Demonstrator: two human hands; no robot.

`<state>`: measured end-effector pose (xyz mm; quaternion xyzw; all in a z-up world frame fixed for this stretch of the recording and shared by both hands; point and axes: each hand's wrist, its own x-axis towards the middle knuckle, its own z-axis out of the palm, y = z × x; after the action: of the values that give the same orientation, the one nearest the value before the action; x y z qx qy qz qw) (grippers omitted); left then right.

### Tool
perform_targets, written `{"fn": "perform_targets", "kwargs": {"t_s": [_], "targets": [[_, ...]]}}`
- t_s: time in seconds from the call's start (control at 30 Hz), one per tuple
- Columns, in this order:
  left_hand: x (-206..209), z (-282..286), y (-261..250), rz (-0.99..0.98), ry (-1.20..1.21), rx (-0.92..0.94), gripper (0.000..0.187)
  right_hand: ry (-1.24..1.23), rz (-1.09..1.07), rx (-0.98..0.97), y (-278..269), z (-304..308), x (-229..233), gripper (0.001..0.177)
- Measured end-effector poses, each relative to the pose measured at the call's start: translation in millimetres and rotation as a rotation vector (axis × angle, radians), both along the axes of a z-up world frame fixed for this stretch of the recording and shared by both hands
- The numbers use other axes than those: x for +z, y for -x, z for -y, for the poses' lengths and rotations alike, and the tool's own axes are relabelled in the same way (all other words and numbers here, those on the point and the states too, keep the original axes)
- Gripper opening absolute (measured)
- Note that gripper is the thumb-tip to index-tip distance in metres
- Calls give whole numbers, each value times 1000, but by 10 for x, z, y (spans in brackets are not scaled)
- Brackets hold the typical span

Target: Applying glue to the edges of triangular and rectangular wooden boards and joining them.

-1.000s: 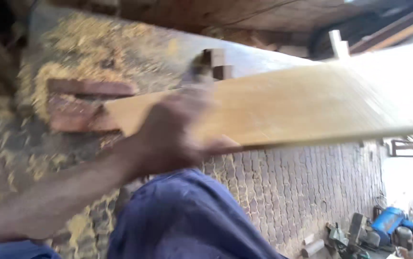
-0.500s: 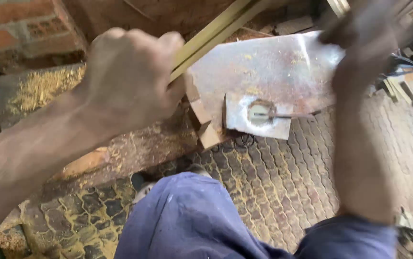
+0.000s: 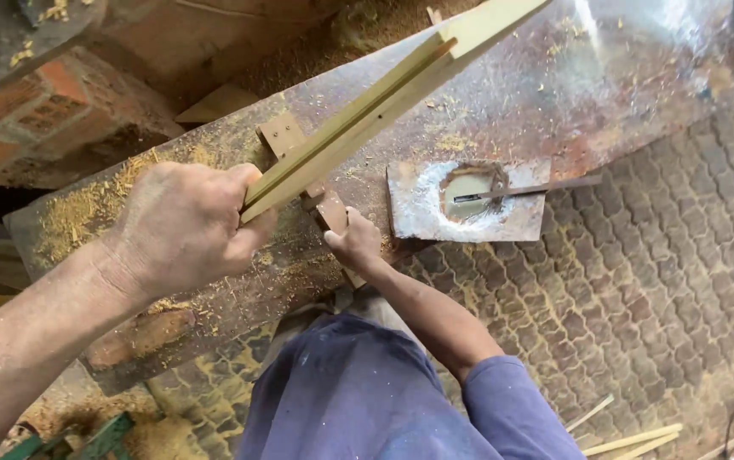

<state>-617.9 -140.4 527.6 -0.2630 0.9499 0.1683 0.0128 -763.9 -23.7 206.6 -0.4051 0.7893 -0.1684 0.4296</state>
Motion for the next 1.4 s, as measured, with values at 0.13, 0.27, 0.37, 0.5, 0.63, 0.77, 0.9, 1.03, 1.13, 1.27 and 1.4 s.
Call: {"fn": "perform_targets", "kwargs": {"t_s": [0.13,0.27,0.37,0.5,0.63,0.77,0.9,1.03,1.13,1.27,1.4], "targets": [[-105,54,218,189,-48,-17,22,220,-7,-89,56,-104,176,60],[-265,64,330,240,-43,-37,24,265,-63,-101,52,-73,142,66],[-317,96,453,300,-60,-25,25,205,-40,-96,55,-72,149,60],[-380,155,505,290,-72,4,25,81,-39,-64,181,-63,90,55],[-447,219,556,301,-75,0,26,293,-120,-170,312,-28,66,61],[-475,261,676,340,-94,31,25,43,-66,-222,442,-50,-468,37],[-608,302,692,321,-114,21,25,92,-136,-197,758,36,-58,51],[-689,300,776,276,-100,-25,24,210,-211,-191,986,-6,-151,63],[-736,278,818,347,-113,-27,26,188,-203,-208,1031,7,-137,63],[-845,265,881,422,-142,-34,27,216,-196,-224,1053,1,-111,64],[-1010,270,979,443,-156,-47,26,284,-224,-219,1035,-33,-214,60]]}}
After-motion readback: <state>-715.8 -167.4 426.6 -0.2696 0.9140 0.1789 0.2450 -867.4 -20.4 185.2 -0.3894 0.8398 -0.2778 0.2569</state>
